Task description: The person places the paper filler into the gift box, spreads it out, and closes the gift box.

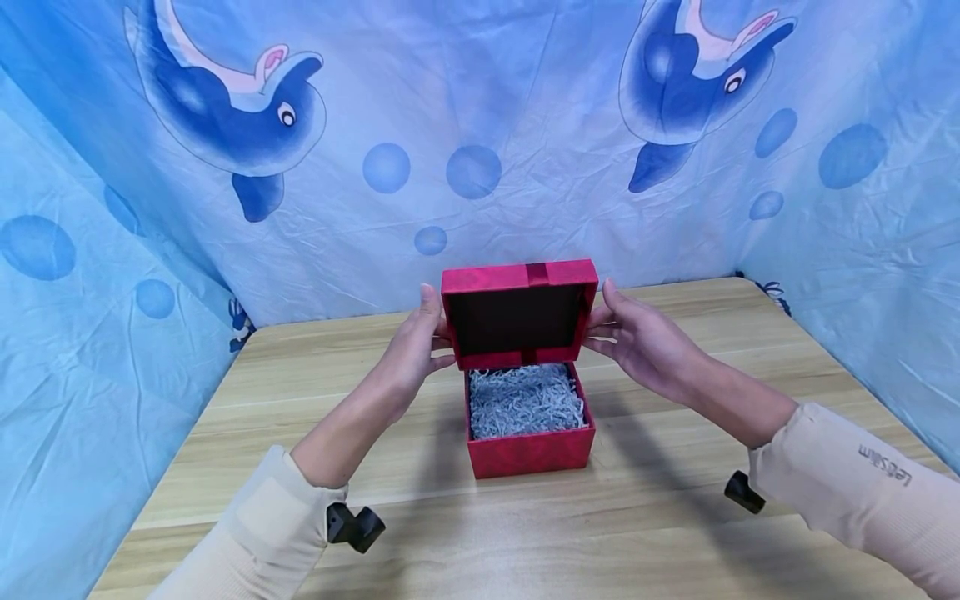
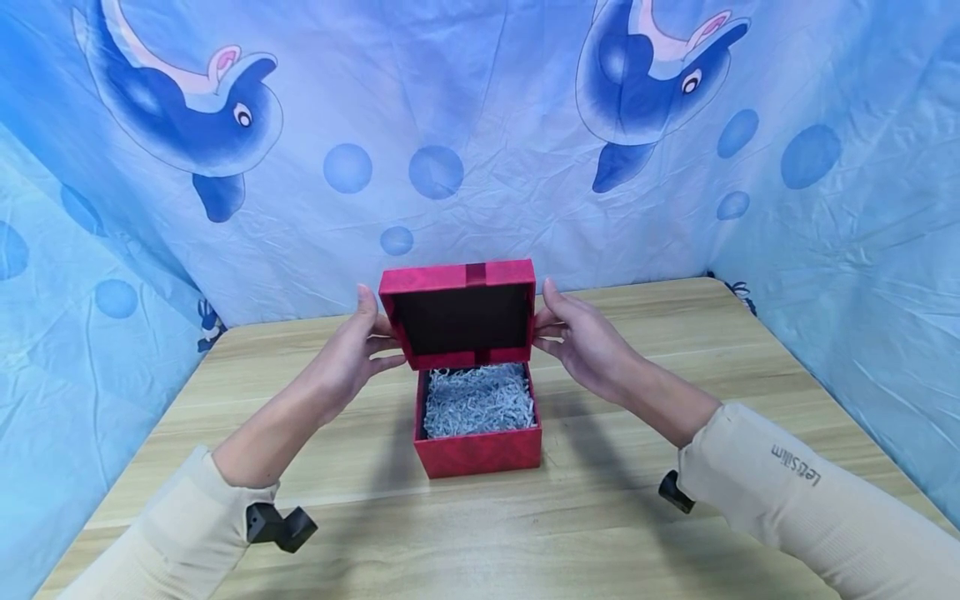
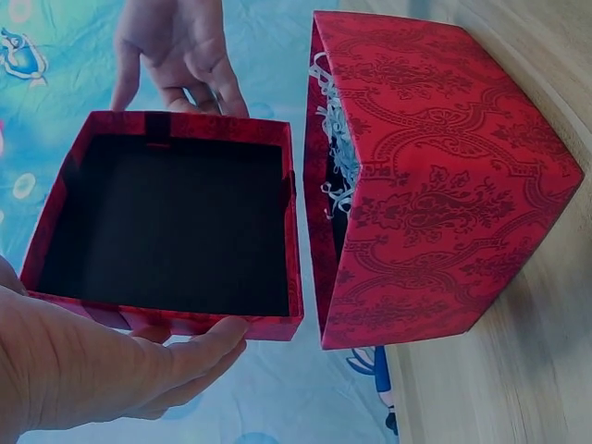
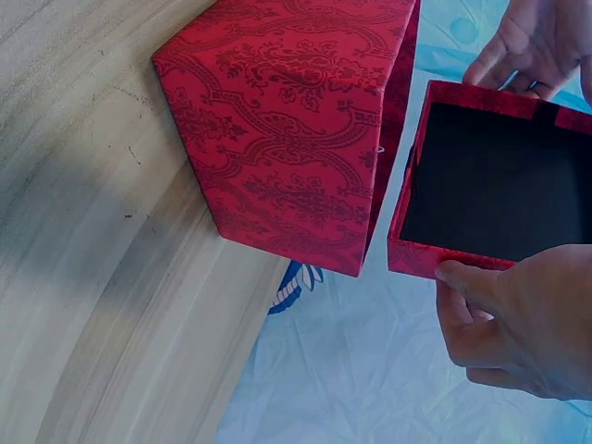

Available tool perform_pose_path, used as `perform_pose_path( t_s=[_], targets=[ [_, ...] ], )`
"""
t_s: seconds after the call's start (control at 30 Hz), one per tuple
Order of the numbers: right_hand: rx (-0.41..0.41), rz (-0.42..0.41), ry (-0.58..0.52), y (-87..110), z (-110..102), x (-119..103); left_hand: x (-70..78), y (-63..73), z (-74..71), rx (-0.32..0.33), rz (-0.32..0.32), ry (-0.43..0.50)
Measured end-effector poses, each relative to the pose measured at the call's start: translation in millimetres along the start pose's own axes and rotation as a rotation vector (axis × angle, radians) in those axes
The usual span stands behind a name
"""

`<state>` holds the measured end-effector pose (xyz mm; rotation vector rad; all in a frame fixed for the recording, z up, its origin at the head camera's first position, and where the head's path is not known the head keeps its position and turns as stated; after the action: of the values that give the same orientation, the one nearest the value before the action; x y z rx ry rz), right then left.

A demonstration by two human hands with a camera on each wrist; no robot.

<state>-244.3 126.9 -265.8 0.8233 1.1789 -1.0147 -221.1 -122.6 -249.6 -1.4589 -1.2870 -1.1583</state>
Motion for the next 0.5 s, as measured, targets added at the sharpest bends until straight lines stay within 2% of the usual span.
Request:
perform_pose_path(
  t_s=[0.3,0.5],
  targets=[
    [-0.042,-0.043,-0.003,0.4,1.2,-2.3,-0.5,-0.6,-0.4,0.012,-0.006,0.044],
    [-0.072,-0.062,0.006,0.9,1.4,-4.6,-0.4,-1.6,-1.3,-0.031,0.043,0.097]
  ],
)
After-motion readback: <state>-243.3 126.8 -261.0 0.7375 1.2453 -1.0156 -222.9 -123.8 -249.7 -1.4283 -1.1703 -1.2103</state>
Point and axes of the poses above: each hand's wrist, its own y-axis away from the middle knuckle, its own z-axis out of the palm, x = y × z, the point moved 5 cm from there along -y, towards the middle knuckle, and after that the axes turned 4 degrees about x, right-handed, at the moved point
